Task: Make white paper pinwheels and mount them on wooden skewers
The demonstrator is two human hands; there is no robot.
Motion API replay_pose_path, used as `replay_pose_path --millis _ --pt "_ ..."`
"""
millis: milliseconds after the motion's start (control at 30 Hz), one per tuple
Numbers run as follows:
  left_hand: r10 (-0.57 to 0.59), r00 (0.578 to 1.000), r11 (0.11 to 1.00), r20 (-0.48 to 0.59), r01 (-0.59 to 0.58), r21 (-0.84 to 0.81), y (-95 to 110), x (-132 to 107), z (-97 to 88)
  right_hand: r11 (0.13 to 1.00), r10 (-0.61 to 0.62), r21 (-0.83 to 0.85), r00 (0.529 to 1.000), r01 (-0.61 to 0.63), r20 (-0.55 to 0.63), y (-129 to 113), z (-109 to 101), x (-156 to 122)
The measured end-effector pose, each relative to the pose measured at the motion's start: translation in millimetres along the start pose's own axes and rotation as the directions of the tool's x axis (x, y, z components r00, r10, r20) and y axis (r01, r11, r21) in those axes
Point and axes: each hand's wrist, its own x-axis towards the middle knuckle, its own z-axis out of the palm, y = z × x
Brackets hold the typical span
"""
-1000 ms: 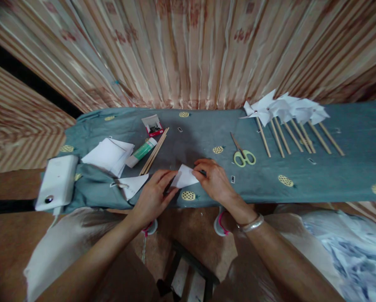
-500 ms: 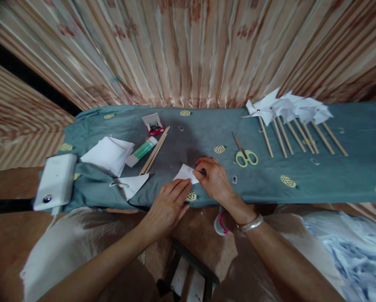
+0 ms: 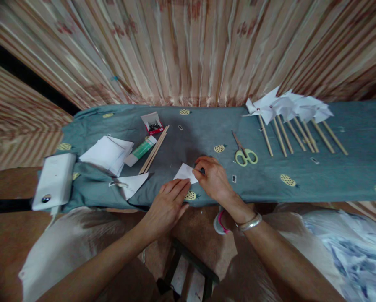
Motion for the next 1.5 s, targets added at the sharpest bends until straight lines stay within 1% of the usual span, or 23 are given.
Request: replay_pose_path --millis 433,633,833,1033,1167,1267,1500 --pt "-0.017 0.999 1.000 0.038 0.018 -0.003 0.0 2.0 -1.6 0.998 -0.039 -0.039 0.999 0.038 -0.019 1.4 2.8 -1.5" --pt "-0.029 0.998 1.000 0.050 0.029 0.002 1.7 3.1 -3.1 0.992 -0.088 -0.089 0.996 0.087 -0.009 3.3 4.1 -3.1" --pt "-0.022 0.998 1.000 0.051 0.023 -0.001 -0.1 2.0 0.0 0.982 -0.131 -0.138 0.991 0.129 -0.005 0.3 4.5 -9.7" --pt "-0.018 1.000 1.000 -0.002 0.018 -0.023 0.5 -1.6 4.6 0.982 -0.125 -0.143 0.992 0.125 0.007 2.1 6.5 -19.3" --pt "-0.081 0.996 0.996 -0.034 0.079 -0.050 4.6 -4.0 5.9 0.987 -0.121 -0.109 0.993 0.121 0.012 6.1 9.9 -21.9" --pt "-0.114 0.993 0.993 -0.038 0.112 -0.041 5.4 -9.1 4.8 0.992 -0.095 -0.084 0.995 0.096 0.013 9.7 11.4 -22.5" --pt "-0.157 0.987 0.987 -0.044 0.158 0.008 0.9 -28.3 0.3 0.996 -0.043 -0.081 0.999 0.043 0.004 25.1 1.7 -25.4"
